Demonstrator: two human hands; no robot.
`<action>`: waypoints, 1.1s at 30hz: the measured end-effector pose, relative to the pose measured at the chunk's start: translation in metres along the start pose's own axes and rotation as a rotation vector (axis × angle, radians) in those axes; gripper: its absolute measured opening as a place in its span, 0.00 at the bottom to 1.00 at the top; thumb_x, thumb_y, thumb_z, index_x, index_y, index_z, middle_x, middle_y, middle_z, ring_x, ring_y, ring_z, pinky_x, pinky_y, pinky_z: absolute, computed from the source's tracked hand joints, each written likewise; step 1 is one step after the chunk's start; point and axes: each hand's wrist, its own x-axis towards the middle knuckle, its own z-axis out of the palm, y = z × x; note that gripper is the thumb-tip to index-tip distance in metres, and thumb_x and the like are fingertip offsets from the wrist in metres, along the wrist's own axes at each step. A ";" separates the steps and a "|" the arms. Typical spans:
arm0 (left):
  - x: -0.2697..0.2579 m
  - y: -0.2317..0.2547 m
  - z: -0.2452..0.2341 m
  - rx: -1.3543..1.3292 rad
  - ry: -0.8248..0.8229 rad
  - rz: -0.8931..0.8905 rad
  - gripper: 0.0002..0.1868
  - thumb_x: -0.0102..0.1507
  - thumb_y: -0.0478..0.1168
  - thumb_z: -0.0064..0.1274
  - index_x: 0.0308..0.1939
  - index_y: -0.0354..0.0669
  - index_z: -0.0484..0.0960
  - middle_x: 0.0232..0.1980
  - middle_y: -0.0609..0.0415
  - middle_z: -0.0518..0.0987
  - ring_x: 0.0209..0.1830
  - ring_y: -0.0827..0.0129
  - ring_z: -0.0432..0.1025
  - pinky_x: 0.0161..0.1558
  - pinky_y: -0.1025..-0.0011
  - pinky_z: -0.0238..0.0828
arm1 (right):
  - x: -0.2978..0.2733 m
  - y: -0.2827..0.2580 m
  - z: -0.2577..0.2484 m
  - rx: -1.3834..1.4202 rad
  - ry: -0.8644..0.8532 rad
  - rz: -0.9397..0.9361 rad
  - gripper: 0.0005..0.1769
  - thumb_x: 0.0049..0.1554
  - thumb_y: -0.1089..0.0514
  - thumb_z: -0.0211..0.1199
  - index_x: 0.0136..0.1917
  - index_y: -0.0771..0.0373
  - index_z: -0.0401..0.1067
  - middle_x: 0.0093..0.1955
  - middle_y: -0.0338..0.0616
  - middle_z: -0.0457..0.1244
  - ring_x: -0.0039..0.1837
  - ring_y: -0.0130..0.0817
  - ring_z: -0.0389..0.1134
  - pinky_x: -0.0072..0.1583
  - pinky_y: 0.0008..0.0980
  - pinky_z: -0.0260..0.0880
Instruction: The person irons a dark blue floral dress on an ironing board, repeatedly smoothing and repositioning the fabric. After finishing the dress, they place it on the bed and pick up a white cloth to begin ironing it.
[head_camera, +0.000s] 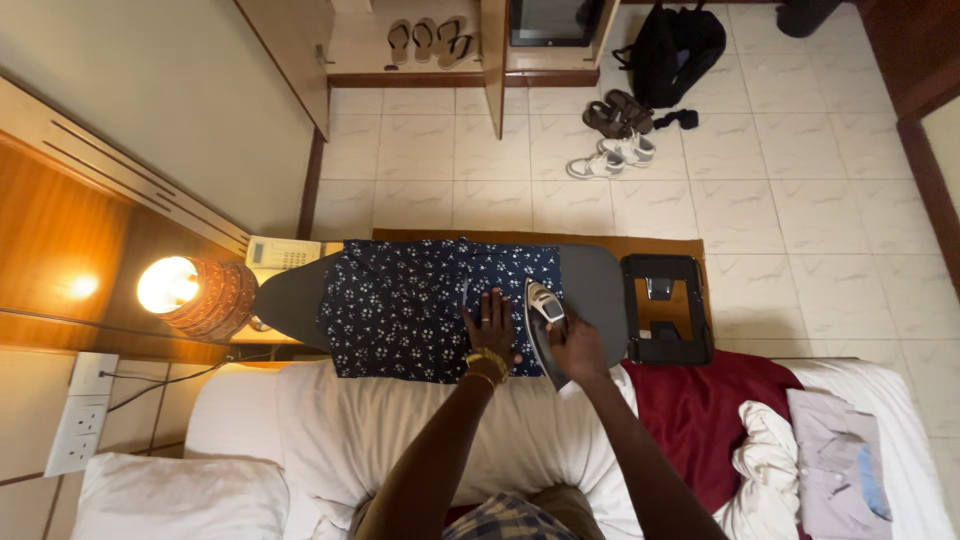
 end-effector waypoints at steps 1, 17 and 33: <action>-0.005 0.003 0.004 0.019 0.045 -0.014 0.67 0.57 0.68 0.61 0.81 0.38 0.35 0.85 0.39 0.30 0.85 0.48 0.27 0.73 0.28 0.28 | 0.009 -0.002 -0.001 -0.024 0.000 -0.021 0.23 0.57 0.51 0.61 0.63 0.62 0.69 0.47 0.64 0.68 0.51 0.63 0.70 0.53 0.54 0.70; 0.001 -0.020 -0.023 -0.039 -0.154 -0.121 0.87 0.42 0.80 0.66 0.80 0.35 0.26 0.84 0.39 0.23 0.85 0.48 0.22 0.72 0.28 0.30 | 0.116 -0.049 -0.006 -0.324 -0.409 -0.270 0.22 0.57 0.50 0.61 0.64 0.56 0.69 0.58 0.57 0.67 0.60 0.57 0.68 0.59 0.52 0.69; -0.004 -0.014 -0.036 0.067 -0.174 -0.147 0.84 0.44 0.79 0.66 0.80 0.29 0.33 0.84 0.30 0.27 0.83 0.37 0.23 0.70 0.26 0.28 | 0.147 -0.038 -0.002 -0.431 -0.366 -0.258 0.23 0.60 0.49 0.55 0.68 0.52 0.69 0.64 0.53 0.66 0.66 0.55 0.66 0.64 0.49 0.66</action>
